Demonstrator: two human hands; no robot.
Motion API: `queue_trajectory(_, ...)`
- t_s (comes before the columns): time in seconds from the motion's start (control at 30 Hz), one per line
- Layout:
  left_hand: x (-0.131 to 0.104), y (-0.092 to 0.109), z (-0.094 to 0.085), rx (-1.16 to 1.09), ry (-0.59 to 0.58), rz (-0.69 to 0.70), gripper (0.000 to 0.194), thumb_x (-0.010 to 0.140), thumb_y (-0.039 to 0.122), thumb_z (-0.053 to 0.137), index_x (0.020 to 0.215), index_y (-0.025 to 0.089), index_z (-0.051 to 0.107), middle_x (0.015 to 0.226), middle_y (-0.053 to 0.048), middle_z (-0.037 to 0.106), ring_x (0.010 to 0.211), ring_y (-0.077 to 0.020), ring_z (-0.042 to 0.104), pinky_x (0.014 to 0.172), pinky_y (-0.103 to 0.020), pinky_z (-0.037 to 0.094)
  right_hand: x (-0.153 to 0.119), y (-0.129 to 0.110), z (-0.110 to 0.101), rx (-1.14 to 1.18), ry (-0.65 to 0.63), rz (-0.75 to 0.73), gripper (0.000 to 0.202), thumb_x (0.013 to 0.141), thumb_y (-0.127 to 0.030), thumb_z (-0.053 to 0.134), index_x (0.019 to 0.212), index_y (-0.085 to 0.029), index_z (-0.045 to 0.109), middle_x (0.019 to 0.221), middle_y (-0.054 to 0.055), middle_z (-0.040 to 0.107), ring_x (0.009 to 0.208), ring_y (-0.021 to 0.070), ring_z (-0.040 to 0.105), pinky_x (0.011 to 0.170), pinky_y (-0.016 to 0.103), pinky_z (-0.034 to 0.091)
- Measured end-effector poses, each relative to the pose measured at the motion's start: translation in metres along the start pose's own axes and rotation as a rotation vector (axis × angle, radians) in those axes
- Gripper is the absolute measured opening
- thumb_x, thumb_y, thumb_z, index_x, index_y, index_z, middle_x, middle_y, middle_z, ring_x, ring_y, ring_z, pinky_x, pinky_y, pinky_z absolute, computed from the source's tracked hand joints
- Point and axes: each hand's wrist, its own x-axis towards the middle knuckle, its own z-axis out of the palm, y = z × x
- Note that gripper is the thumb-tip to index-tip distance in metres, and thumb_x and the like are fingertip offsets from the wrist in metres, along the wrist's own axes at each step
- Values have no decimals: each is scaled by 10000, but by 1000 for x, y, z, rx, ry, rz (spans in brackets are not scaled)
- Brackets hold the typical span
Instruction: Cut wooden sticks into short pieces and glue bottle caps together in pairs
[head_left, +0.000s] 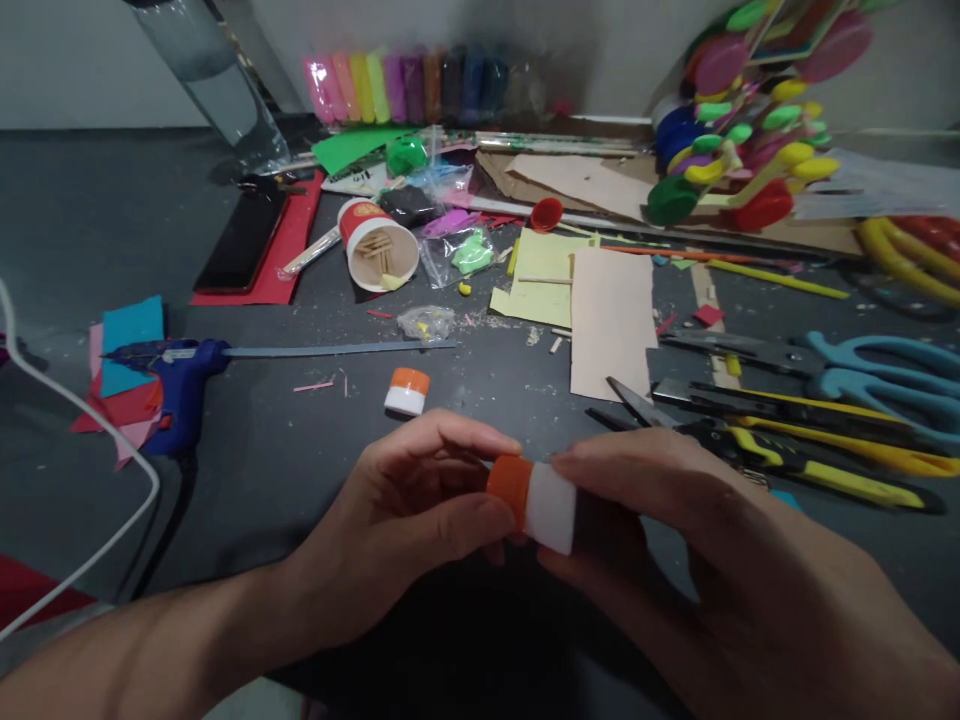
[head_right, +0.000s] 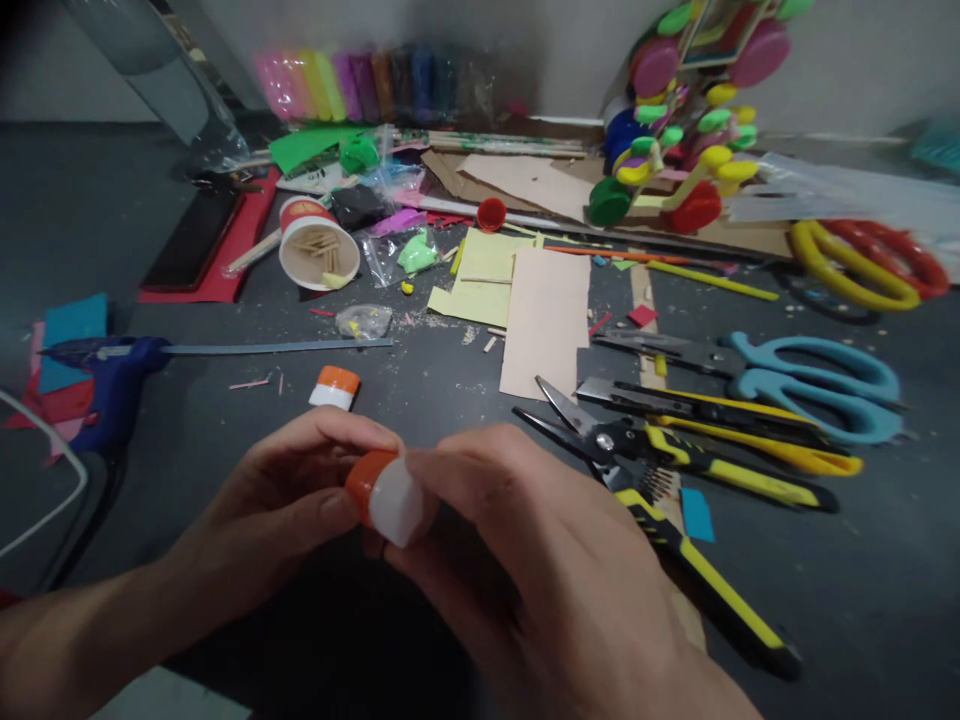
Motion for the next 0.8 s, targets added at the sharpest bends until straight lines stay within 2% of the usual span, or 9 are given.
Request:
queue_trajectory(0.1, 0, 1, 1, 7, 15, 6, 224, 847, 262, 772, 1059, 230, 706, 883, 1, 736, 720, -96, 674, 672, -206, 561, 1, 0, -1, 55, -30, -7, 122, 1065, -372, 460, 1065, -261, 510, 948, -17, 670, 690, 73, 646, 617, 146, 542)
queue_trajectory(0.33, 2, 1, 2, -12, 5, 24, 200, 868, 229, 753, 1064, 246, 717, 888, 17, 739, 735, -73, 684, 698, -184, 576, 1, 3, -6, 37, -49, -38, 126, 1068, -370, 465, 1061, -253, 511, 969, -15, 677, 763, 63, 662, 648, 131, 538)
queue_trajectory(0.8, 2, -1, 2, -66, -12, 7, 199, 866, 204, 754, 1059, 217, 712, 893, 26, 751, 734, -72, 712, 701, -179, 596, 0, 5, -5, 23, -53, -39, 177, 1065, -382, 455, 1031, -263, 580, 932, -19, 683, 677, 74, 652, 589, 151, 544)
